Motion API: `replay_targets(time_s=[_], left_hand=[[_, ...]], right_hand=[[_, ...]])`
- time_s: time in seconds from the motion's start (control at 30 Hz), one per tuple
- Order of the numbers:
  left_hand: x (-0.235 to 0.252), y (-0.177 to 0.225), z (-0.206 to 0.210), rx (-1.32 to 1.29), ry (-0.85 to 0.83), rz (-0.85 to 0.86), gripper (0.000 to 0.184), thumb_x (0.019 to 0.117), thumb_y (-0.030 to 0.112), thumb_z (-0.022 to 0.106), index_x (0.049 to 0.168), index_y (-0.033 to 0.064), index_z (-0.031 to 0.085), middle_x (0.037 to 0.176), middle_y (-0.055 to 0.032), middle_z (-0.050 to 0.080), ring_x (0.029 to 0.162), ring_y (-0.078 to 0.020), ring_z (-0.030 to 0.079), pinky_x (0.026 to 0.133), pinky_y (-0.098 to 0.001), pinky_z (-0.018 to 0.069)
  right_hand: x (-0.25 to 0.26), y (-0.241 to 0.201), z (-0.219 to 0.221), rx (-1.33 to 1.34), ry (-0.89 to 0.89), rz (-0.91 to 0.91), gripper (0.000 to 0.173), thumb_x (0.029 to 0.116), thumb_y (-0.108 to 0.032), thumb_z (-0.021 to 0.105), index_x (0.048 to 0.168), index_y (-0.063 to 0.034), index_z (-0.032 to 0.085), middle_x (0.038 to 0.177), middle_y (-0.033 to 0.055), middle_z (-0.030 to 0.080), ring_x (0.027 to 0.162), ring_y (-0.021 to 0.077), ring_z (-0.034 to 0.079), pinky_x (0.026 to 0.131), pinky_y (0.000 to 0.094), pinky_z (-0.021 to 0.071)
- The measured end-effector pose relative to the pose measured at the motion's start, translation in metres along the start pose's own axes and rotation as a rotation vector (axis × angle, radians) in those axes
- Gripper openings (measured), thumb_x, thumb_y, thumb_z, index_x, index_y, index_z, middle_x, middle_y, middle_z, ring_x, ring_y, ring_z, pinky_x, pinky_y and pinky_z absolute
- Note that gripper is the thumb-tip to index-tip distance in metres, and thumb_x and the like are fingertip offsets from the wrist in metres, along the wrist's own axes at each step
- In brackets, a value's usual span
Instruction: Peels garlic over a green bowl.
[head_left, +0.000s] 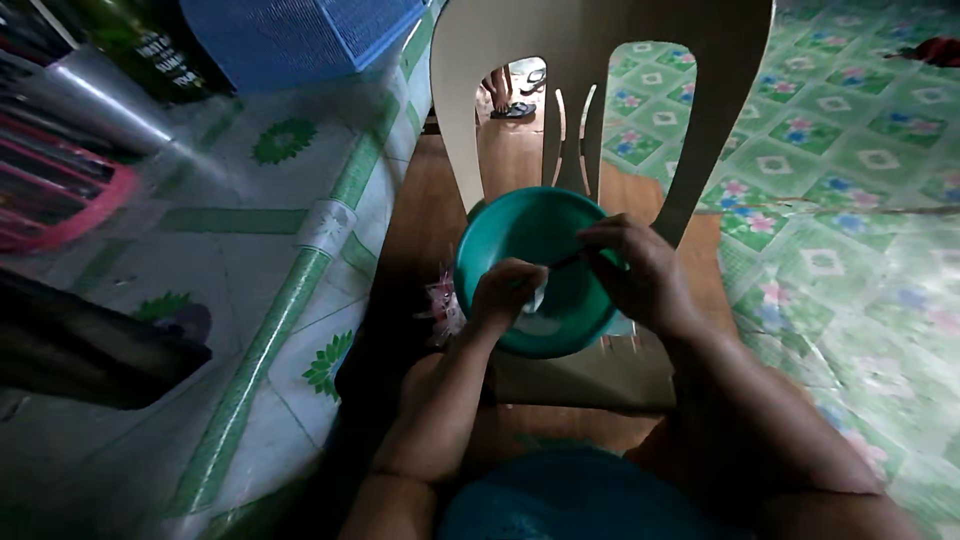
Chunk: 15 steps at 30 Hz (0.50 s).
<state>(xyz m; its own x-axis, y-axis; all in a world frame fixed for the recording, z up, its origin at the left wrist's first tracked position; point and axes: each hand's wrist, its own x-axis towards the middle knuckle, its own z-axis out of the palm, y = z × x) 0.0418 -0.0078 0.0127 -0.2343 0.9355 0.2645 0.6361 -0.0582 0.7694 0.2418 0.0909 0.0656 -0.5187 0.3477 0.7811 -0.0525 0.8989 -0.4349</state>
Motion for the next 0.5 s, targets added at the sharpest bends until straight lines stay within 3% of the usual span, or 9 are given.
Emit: replay_targets(time_s=[0.07, 0.13, 0.23, 0.3, 0.37, 0.5], left_hand=[[0.002, 0.014, -0.014, -0.002, 0.066, 0.013, 0.019, 0.1004, 0.019, 0.065, 0.110, 0.0063, 0.076, 0.112, -0.0069, 0.071, 0.106, -0.0140, 0.067, 0.096, -0.0367, 0.0548], [0.002, 0.028, -0.029, -0.030, 0.207, 0.133, 0.017, 0.0991, 0.019, 0.068, 0.106, 0.0056, 0.076, 0.109, -0.0050, 0.072, 0.103, -0.0097, 0.067, 0.092, -0.0306, 0.0569], [0.008, 0.052, -0.052, 0.020, 0.348, 0.289, 0.016, 0.0988, 0.017, 0.068, 0.103, 0.0031, 0.075, 0.110, -0.0062, 0.071, 0.105, -0.0099, 0.067, 0.093, -0.0275, 0.0559], [0.017, 0.056, -0.057, 0.060, 0.345, 0.244, 0.021, 0.1008, 0.020, 0.066, 0.106, 0.0021, 0.074, 0.111, -0.0082, 0.070, 0.106, -0.0121, 0.066, 0.094, -0.0303, 0.0552], [0.020, 0.060, -0.053, -0.035, 0.294, 0.074, 0.021, 0.1014, 0.022, 0.065, 0.109, 0.0037, 0.073, 0.109, -0.0050, 0.071, 0.102, -0.0098, 0.067, 0.094, -0.0315, 0.0553], [0.014, 0.076, -0.053, -0.147, 0.269, -0.013, 0.020, 0.1024, 0.022, 0.063, 0.108, 0.0050, 0.073, 0.109, -0.0038, 0.072, 0.102, -0.0129, 0.067, 0.096, -0.0351, 0.0543]], right_hand=[[-0.001, 0.011, -0.018, 0.069, 0.078, 0.112, 0.022, 0.0955, 0.001, 0.062, 0.116, 0.0075, 0.066, 0.109, 0.0172, 0.069, 0.100, 0.0165, 0.068, 0.091, 0.0317, 0.0576], [-0.004, 0.019, -0.032, 0.140, 0.136, 0.235, 0.026, 0.0953, 0.001, 0.062, 0.120, 0.0093, 0.062, 0.111, 0.0147, 0.068, 0.098, 0.0103, 0.067, 0.090, 0.0274, 0.0574], [-0.009, 0.029, -0.041, 0.236, 0.202, 0.397, 0.028, 0.0943, 0.001, 0.064, 0.122, 0.0060, 0.061, 0.111, 0.0103, 0.068, 0.096, 0.0054, 0.066, 0.088, 0.0233, 0.0570], [-0.012, 0.039, -0.039, 0.236, 0.187, 0.453, 0.028, 0.0949, -0.002, 0.065, 0.123, 0.0034, 0.063, 0.109, 0.0103, 0.069, 0.094, 0.0072, 0.067, 0.086, 0.0251, 0.0571], [-0.013, 0.042, -0.033, 0.227, 0.110, 0.480, 0.027, 0.0959, -0.004, 0.065, 0.122, 0.0023, 0.064, 0.107, 0.0115, 0.069, 0.093, 0.0101, 0.067, 0.085, 0.0285, 0.0578], [-0.016, 0.040, -0.009, 0.151, -0.169, 0.506, 0.022, 0.0967, -0.002, 0.062, 0.118, 0.0020, 0.069, 0.107, 0.0173, 0.070, 0.096, 0.0258, 0.069, 0.090, 0.0465, 0.0573]])
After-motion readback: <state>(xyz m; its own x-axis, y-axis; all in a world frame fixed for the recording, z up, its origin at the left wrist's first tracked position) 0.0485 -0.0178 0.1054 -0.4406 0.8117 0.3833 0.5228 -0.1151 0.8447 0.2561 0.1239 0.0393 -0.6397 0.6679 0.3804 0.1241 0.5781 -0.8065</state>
